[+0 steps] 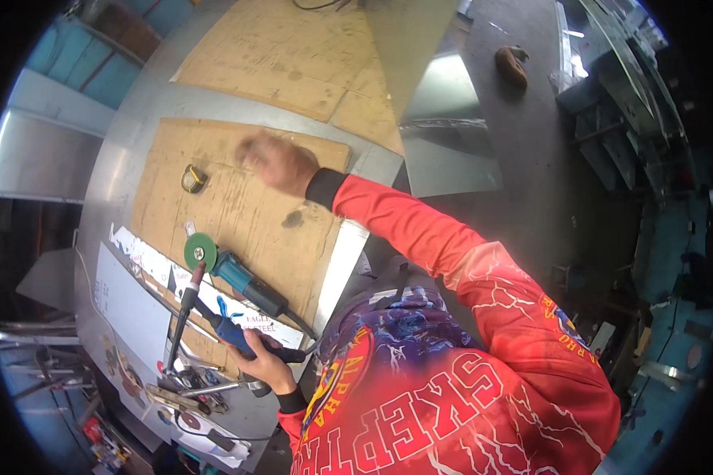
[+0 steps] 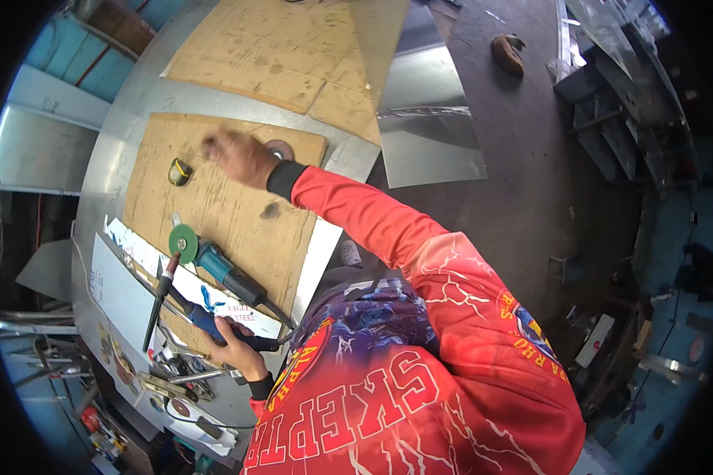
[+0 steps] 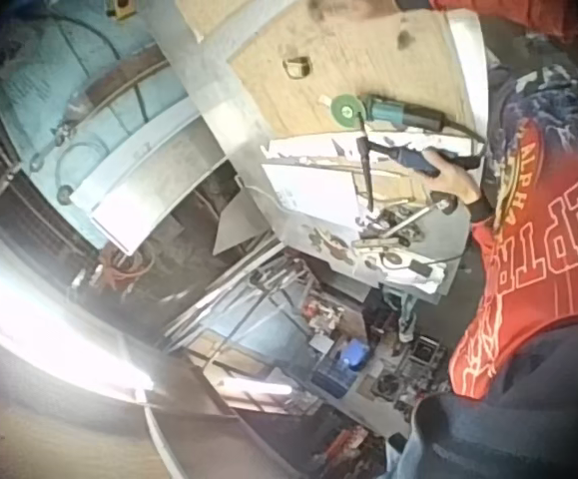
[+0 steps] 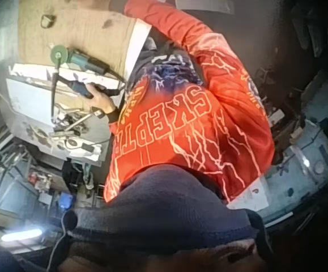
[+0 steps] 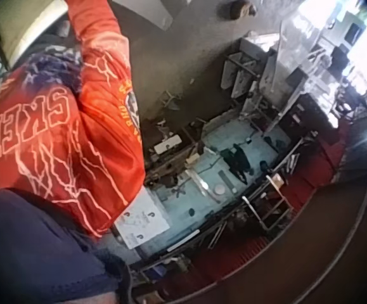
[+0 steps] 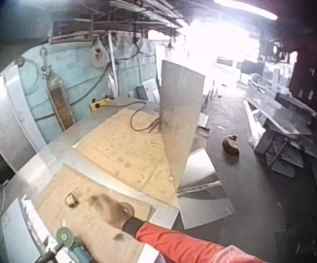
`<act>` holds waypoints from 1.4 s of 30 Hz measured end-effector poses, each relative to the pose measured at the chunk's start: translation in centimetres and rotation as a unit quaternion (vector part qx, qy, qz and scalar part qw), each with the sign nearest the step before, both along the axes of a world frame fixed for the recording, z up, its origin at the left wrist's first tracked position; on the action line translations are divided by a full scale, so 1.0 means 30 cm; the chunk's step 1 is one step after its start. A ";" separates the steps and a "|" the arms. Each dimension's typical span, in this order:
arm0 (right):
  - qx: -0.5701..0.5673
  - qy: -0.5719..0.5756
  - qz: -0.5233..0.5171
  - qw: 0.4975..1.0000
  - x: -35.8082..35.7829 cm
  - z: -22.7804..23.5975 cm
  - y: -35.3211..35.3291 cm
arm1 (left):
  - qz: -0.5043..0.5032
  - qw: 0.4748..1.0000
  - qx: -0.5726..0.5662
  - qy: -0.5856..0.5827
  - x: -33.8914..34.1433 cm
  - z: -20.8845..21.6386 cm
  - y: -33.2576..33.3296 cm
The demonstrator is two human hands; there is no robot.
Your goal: Grinding, fitting, and TIG welding stainless steel sheets to fabricate a component.
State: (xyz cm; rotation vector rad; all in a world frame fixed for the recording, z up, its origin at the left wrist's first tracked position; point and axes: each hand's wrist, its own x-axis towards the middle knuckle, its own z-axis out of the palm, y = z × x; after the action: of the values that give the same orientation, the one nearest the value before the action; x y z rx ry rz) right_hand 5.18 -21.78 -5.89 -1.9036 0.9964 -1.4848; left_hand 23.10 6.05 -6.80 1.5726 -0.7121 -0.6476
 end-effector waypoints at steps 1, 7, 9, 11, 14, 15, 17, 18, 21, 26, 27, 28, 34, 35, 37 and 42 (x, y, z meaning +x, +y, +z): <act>-0.004 -0.116 -0.023 0.993 -0.061 0.036 -0.032 | -0.012 1.000 -0.002 -0.004 0.003 -0.006 -0.020; -0.027 -0.602 -0.132 0.787 -0.351 0.278 -0.110 | -0.125 0.982 0.063 0.124 0.041 -0.124 -0.174; -0.033 -0.619 -0.132 0.774 -0.430 0.253 -0.087 | -0.133 0.971 0.082 0.179 0.041 -0.194 -0.242; 0.029 -0.634 -0.137 0.760 -0.462 0.159 -0.016 | -0.136 0.958 0.120 0.220 0.077 -0.282 -0.290; 0.129 -0.611 -0.162 0.764 -0.574 -0.064 0.148 | -0.145 0.956 0.146 0.210 0.055 -0.334 -0.367; 0.173 -0.604 -0.200 0.752 -0.616 -0.132 0.221 | -0.162 0.957 0.165 0.176 0.013 -0.327 -0.395; 0.241 -0.612 -0.265 0.705 -0.677 -0.253 0.316 | -0.197 0.957 0.169 0.130 -0.023 -0.359 -0.443; 0.270 -0.619 -0.269 0.686 -0.684 -0.284 0.329 | -0.200 0.957 0.166 0.128 -0.027 -0.378 -0.474; 0.407 -0.406 -0.126 0.808 -0.640 -0.290 0.369 | -0.178 0.954 0.240 0.002 0.108 -0.482 -0.477; 0.426 -0.225 -0.114 0.869 -0.901 -0.295 0.497 | -0.075 0.831 0.121 -0.537 0.038 -0.357 -0.478; 0.463 -0.299 -0.175 0.816 -0.999 -0.314 0.559 | -0.064 0.864 0.066 -0.495 -0.057 -0.248 -0.506; 0.439 -0.341 -0.298 0.776 -1.038 -0.355 0.614 | -0.071 0.889 0.004 -0.452 -0.149 -0.111 -0.512; 0.480 -0.593 -0.300 0.572 -1.038 -0.570 0.632 | -0.303 0.577 -0.374 -0.659 -0.816 1.020 -0.401; 0.446 -0.645 -0.208 0.585 -1.032 -0.603 0.601 | -0.313 0.574 -0.374 -0.658 -0.979 1.076 -0.377; 0.385 -0.662 -0.230 0.601 -1.074 -0.677 0.559 | -0.333 0.452 -0.355 -0.748 -1.189 1.089 -0.444; 0.387 -0.552 -0.400 0.622 -1.106 -0.477 0.555 | -0.362 0.307 -0.365 -0.801 -1.327 1.165 -0.685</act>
State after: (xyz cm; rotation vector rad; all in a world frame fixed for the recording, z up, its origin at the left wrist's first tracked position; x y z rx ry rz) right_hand -27.99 -5.14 -20.21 0.2858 1.4489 -1.7343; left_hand -16.71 -14.50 28.17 0.3007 -2.7630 1.0481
